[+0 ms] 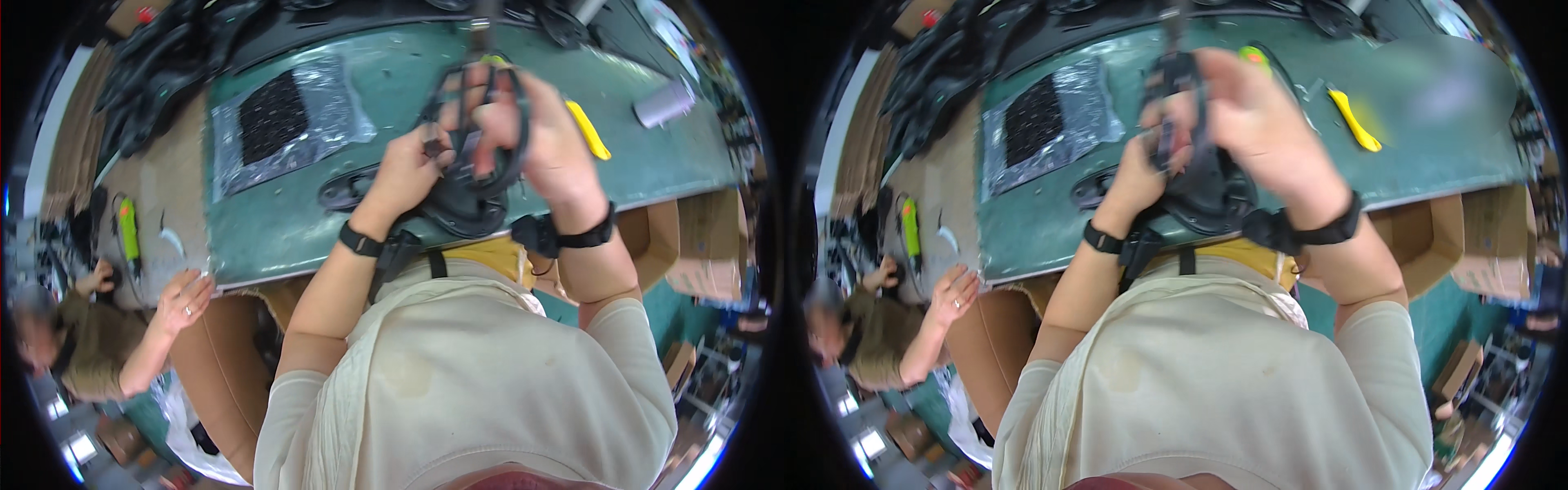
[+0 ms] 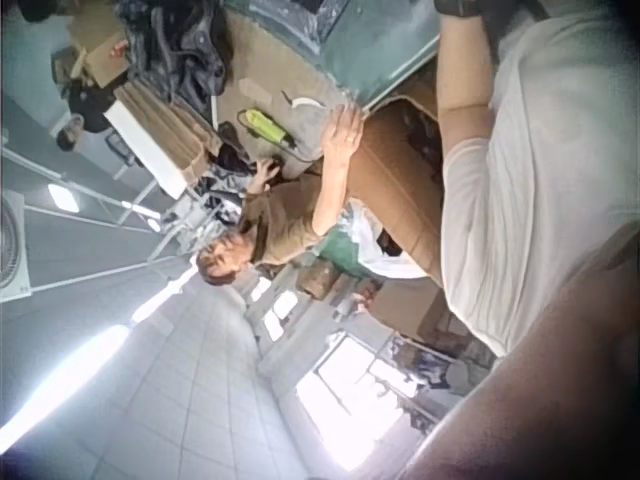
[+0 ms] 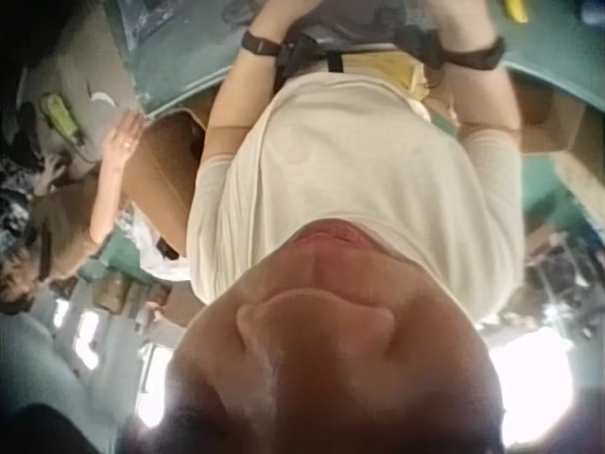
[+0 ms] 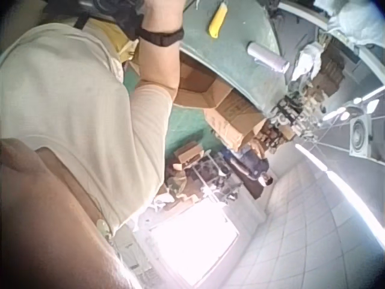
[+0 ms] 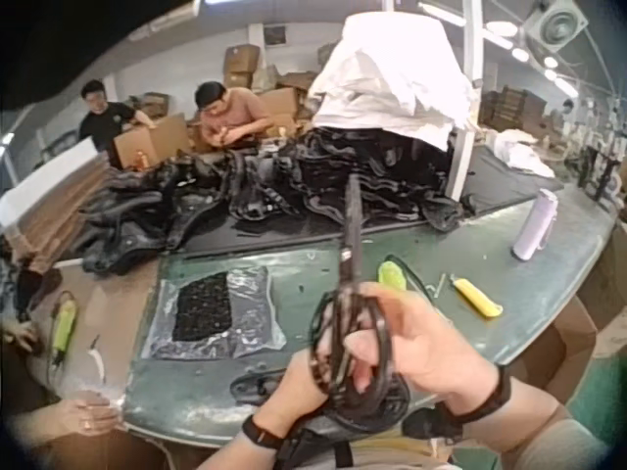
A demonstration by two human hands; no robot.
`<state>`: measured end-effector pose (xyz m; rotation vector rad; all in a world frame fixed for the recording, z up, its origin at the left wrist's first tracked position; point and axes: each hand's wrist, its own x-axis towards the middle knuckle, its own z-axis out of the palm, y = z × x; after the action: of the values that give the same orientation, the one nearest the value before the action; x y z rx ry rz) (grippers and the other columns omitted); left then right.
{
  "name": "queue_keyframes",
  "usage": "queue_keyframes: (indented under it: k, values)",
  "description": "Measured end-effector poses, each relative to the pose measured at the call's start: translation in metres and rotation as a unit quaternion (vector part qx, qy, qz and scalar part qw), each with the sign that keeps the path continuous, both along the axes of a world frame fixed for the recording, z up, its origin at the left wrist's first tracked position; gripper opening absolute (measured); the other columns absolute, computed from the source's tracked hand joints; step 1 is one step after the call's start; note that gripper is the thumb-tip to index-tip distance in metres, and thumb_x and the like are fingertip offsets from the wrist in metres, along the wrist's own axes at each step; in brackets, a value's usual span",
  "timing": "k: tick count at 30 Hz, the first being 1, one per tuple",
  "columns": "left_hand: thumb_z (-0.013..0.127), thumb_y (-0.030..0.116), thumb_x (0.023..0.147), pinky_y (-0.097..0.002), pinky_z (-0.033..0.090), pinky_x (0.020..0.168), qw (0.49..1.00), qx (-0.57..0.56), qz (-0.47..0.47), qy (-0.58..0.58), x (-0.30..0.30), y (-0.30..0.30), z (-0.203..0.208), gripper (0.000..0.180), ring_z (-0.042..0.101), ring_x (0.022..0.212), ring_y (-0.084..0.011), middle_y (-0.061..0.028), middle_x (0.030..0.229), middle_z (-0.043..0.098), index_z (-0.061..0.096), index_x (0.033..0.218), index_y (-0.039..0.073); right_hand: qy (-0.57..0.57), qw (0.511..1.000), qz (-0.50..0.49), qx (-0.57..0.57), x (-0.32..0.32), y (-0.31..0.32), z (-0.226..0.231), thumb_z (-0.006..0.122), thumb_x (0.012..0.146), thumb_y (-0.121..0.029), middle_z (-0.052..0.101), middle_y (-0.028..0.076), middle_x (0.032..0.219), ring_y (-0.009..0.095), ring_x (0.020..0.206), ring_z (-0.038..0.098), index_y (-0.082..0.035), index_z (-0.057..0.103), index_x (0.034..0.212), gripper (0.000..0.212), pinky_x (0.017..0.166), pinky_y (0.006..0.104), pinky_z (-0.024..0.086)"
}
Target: Assembling bicycle seats by attaching components with an electric screwdriver.
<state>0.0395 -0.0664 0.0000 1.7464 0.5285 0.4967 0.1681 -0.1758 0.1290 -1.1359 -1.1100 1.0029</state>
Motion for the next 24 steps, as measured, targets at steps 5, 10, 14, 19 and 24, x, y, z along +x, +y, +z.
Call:
queue_keyframes:
  k: [5, 10, 14, 19, 24]
  values:
    - [0.065, 0.013, 0.088, -0.0272, 0.047, 0.067, 0.968, 0.008, -0.051, -0.245, 0.007, 0.013, -0.056, 0.017, 0.055, 0.079, -0.0094, -0.0007, 0.087, 0.058, 0.057, 0.099, 0.003, 0.087, 0.978, 0.190, 0.000, -0.105, 0.096, -0.019, 0.065, 0.089, -0.016, 0.068, 0.011, 0.099, 0.016, 0.081, 0.066, 0.002, 0.053, 0.112, 0.032, 0.066, 0.0278, 0.054]
    - [0.067, 0.012, 0.085, -0.0263, 0.046, 0.060, 0.993, -0.038, -0.034, -0.106, -0.003, 0.004, -0.012, 0.013, 0.055, 0.068, -0.0080, -0.0015, 0.074, 0.061, 0.058, 0.087, 0.003, 0.154, 0.956, 0.247, -0.043, -0.158, 0.138, -0.038, 0.067, 0.089, -0.017, 0.067, 0.011, 0.103, 0.019, 0.085, 0.067, 0.001, 0.052, 0.117, 0.036, 0.071, 0.0313, 0.054]
    - [0.071, 0.010, 0.082, -0.0271, 0.047, 0.057, 0.994, 0.021, -0.007, -0.110, 0.005, 0.012, -0.031, 0.015, 0.058, 0.063, -0.0101, -0.0042, 0.068, 0.062, 0.059, 0.086, 0.003, 0.172, 0.941, 0.287, -0.058, -0.202, 0.156, -0.049, 0.064, 0.090, -0.013, 0.066, 0.011, 0.106, 0.020, 0.086, 0.066, 0.003, 0.048, 0.124, 0.041, 0.074, 0.0317, 0.054]
    - [0.070, 0.010, 0.083, -0.0266, 0.048, 0.058, 0.991, 0.020, -0.030, -0.128, 0.001, 0.011, -0.026, 0.015, 0.059, 0.064, -0.0094, -0.0034, 0.069, 0.061, 0.057, 0.087, 0.003, 0.179, 0.940, 0.284, -0.060, -0.231, 0.169, -0.063, 0.064, 0.090, -0.010, 0.064, 0.010, 0.096, 0.018, 0.083, 0.065, 0.005, 0.042, 0.135, 0.052, 0.074, 0.0306, 0.054]
    - [0.070, 0.009, 0.083, -0.0261, 0.048, 0.058, 0.991, -0.003, -0.042, -0.128, 0.001, 0.011, -0.025, 0.016, 0.060, 0.064, -0.0094, -0.0033, 0.070, 0.061, 0.056, 0.086, 0.002, 0.161, 0.929, 0.326, -0.063, -0.237, 0.174, -0.066, 0.057, 0.093, -0.007, 0.064, 0.005, 0.104, 0.013, 0.093, 0.062, 0.001, 0.053, 0.129, 0.037, 0.080, 0.0272, 0.053]
